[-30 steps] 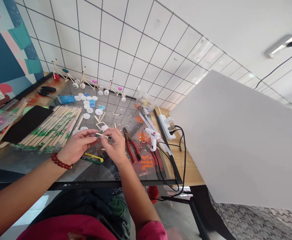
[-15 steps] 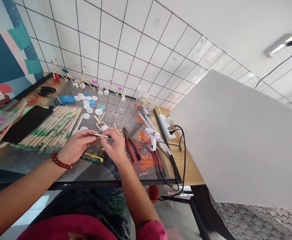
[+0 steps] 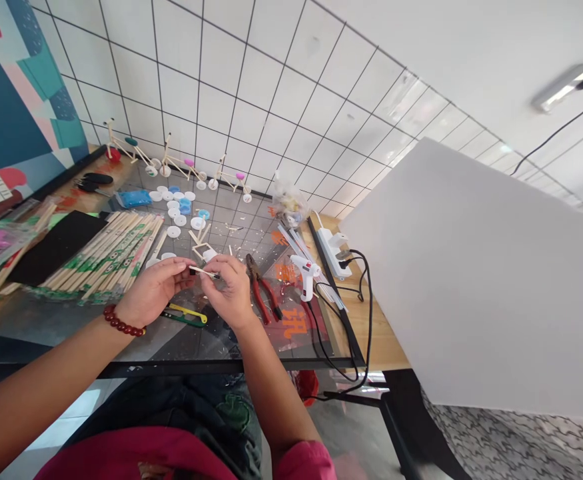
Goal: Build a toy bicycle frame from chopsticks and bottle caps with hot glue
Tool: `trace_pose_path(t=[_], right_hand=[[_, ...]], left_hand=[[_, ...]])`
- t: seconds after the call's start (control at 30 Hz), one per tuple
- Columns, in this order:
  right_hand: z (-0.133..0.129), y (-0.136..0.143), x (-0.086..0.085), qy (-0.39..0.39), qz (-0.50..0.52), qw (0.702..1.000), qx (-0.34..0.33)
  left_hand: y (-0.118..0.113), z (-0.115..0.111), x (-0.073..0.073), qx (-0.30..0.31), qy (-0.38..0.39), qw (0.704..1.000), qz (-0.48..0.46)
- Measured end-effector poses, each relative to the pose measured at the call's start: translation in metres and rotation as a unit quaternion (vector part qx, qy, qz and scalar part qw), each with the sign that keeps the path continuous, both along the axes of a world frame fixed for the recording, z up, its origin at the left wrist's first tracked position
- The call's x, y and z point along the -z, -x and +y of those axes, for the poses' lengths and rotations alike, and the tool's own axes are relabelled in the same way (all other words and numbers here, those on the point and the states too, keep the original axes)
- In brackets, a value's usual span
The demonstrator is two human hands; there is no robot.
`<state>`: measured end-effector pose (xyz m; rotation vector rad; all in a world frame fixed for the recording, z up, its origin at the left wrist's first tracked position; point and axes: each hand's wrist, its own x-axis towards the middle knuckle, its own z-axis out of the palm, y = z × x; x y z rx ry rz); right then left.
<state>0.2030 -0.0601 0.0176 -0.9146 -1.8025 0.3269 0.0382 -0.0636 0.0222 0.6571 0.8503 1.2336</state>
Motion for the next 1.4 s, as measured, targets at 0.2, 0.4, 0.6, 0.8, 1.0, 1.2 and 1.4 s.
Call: trace_pose_path(t=[0.2,0.4,0.6,0.8,1.0,1.2,1.4], right_hand=[[0.0001,-0.0004,0.0002,-0.019,-0.01,1.0,-0.011],[0.0002,-0.0003,0.0006,-0.024,-0.023,0.999,-0.007],[0.0001,-0.0006,0.0007,-0.027,-0.044,0.999,0.014],[-0.0009,-0.0006,0.0033,-0.047,-0.079,0.995,0.047],[-0.0001,-0.0009,0.0063,-0.081,-0.086,0.991,0.054],[-0.0002,-0.0014,0.0059,-0.078,-0.091,0.991,0.06],[0.0003,-0.002,0.0063,-0.078,-0.093,0.991,0.062]], left_hand=[[0.0022,0.0015,0.0036,-0.01,-0.003,1.0,0.003],[0.0025,0.0022,0.0054,-0.027,-0.022,0.997,0.07],[0.001,0.0014,0.0037,-0.044,-0.019,0.994,0.098],[0.0011,-0.0006,0.0008,-0.024,-0.028,0.994,0.1],[0.0007,-0.0004,0.0005,-0.024,-0.018,0.996,0.08],[0.0007,0.0,-0.0015,-0.026,-0.011,0.996,0.086],[0.0011,-0.0001,-0.0005,-0.013,-0.013,0.996,0.089]])
